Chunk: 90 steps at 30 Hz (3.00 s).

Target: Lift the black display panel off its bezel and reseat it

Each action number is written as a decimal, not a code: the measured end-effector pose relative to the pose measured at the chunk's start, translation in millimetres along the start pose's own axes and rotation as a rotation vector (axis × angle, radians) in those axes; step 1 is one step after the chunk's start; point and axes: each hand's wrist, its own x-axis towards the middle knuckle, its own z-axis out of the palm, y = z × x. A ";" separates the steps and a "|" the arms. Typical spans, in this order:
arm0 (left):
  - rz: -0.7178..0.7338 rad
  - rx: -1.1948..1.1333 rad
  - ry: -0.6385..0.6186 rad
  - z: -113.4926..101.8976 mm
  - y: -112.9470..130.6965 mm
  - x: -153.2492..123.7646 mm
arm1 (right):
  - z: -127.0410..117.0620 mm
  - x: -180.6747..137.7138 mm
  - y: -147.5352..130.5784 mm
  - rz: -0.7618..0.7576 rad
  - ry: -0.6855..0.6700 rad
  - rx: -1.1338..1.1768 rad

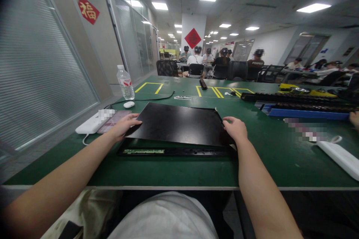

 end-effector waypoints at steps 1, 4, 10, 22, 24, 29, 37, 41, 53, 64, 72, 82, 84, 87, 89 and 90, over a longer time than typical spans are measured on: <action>0.000 0.004 -0.002 -0.5 -0.4 0.4 | -0.2 -0.5 -0.5 -0.007 0.003 -0.006; -0.002 0.018 -0.008 -1.4 -0.9 0.9 | -0.6 -1.2 -1.3 -0.019 0.010 -0.026; 0.004 0.021 -0.003 -0.2 -0.8 0.6 | 1.0 -0.3 -0.4 -0.043 0.006 -0.081; -0.018 0.019 0.001 -0.1 -0.1 0.2 | 2.0 -0.3 -0.3 -0.045 0.019 -0.089; -0.017 0.021 0.006 0.7 0.3 -0.5 | 2.0 -0.1 -0.3 -0.029 0.013 -0.067; -0.007 0.036 0.019 1.4 1.1 -2.1 | 1.5 -0.4 -0.4 -0.015 0.005 -0.039; -0.012 0.035 0.021 3.2 3.2 -4.0 | 0.1 -0.7 -1.2 -0.010 -0.001 -0.037; -0.006 0.036 0.024 3.9 3.6 -4.9 | 0.8 0.3 0.6 -0.027 0.005 -0.047; 0.004 0.037 0.018 4.7 5.2 -7.7 | -1.4 0.4 -0.7 0.016 -0.041 -0.018; 0.000 0.056 0.028 4.8 4.3 -6.7 | -2.0 -0.5 -1.1 0.006 -0.042 -0.022; 0.009 0.059 0.029 5.6 5.1 -7.8 | -0.6 1.6 0.0 0.014 -0.044 -0.021; -0.007 0.071 0.036 6.5 7.0 -9.9 | 1.8 5.1 3.9 -0.073 -0.072 -0.129; -0.011 0.072 0.035 6.1 6.6 -9.3 | 2.2 5.7 4.1 -0.056 -0.075 -0.117; -0.013 0.038 0.025 5.2 4.9 -7.3 | 2.6 6.3 4.3 -0.019 -0.081 -0.076; -0.009 -0.002 0.017 4.3 3.6 -5.6 | 2.6 6.2 4.4 -0.003 -0.084 -0.045; -0.007 -0.020 0.011 3.8 2.9 -4.8 | 2.5 5.9 4.4 0.003 -0.085 -0.033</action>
